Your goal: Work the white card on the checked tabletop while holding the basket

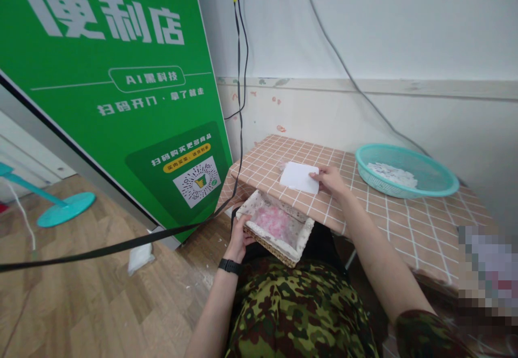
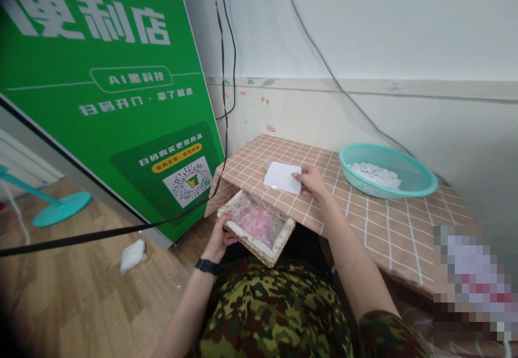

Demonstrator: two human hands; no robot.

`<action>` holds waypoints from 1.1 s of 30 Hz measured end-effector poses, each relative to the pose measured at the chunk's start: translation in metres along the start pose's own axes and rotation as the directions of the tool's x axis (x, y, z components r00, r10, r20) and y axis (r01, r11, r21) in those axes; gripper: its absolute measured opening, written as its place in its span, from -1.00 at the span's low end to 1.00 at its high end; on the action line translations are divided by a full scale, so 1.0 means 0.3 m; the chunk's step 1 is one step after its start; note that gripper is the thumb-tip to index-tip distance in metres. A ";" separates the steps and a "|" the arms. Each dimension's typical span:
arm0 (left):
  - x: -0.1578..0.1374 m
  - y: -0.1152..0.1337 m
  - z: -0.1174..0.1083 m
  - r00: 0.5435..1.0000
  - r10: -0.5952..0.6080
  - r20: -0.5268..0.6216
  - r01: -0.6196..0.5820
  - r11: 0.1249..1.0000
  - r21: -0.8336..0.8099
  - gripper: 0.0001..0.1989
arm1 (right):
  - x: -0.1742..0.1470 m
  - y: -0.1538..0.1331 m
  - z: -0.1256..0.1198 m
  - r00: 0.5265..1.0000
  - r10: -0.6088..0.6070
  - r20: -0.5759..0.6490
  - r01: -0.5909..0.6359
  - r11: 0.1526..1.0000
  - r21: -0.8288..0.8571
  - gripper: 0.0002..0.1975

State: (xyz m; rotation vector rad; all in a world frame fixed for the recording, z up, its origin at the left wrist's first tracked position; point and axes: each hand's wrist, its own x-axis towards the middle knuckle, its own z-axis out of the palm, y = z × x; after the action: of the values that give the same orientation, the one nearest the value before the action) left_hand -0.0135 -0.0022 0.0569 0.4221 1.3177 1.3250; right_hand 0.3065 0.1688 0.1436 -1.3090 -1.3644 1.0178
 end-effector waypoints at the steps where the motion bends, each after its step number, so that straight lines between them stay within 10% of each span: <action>1: -0.001 0.001 0.000 1.000 0.003 -0.002 -0.003 1.000 -0.001 -0.51 | -0.009 -0.007 0.007 0.999 0.011 0.043 -0.012 0.999 0.031 -0.60; 6: -0.010 0.009 0.004 1.000 0.007 -0.004 -0.007 1.000 -0.003 -0.51 | -0.049 -0.045 0.034 0.996 0.033 0.077 -0.042 0.993 0.108 -0.54; 12: -0.009 0.008 0.005 1.000 0.005 -0.021 -0.005 1.000 0.000 -0.50 | -0.085 -0.076 0.057 0.917 0.057 0.394 -0.094 0.993 0.075 -0.50; 16: 0.003 -0.001 -0.002 1.000 0.019 -0.014 -0.019 1.000 -0.005 -0.50 | -0.034 -0.055 0.038 0.996 0.013 0.091 -0.027 0.989 0.148 -0.47; 20: 0.013 -0.009 -0.009 1.000 0.010 -0.001 -0.010 1.000 -0.009 -0.49 | 0.035 -0.008 0.000 0.951 -0.114 -0.286 0.123 0.992 0.014 -0.52; 33: 0.005 -0.002 -0.004 1.000 0.020 0.006 -0.019 1.000 -0.007 -0.46 | 0.049 0.019 -0.015 0.913 -0.294 -0.283 0.212 0.934 -0.289 -0.57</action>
State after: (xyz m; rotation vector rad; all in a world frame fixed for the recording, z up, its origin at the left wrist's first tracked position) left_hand -0.0147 -0.0016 0.0554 0.4346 1.3067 1.3433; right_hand 0.3123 0.1836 0.1402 -1.3672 -1.3942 0.4362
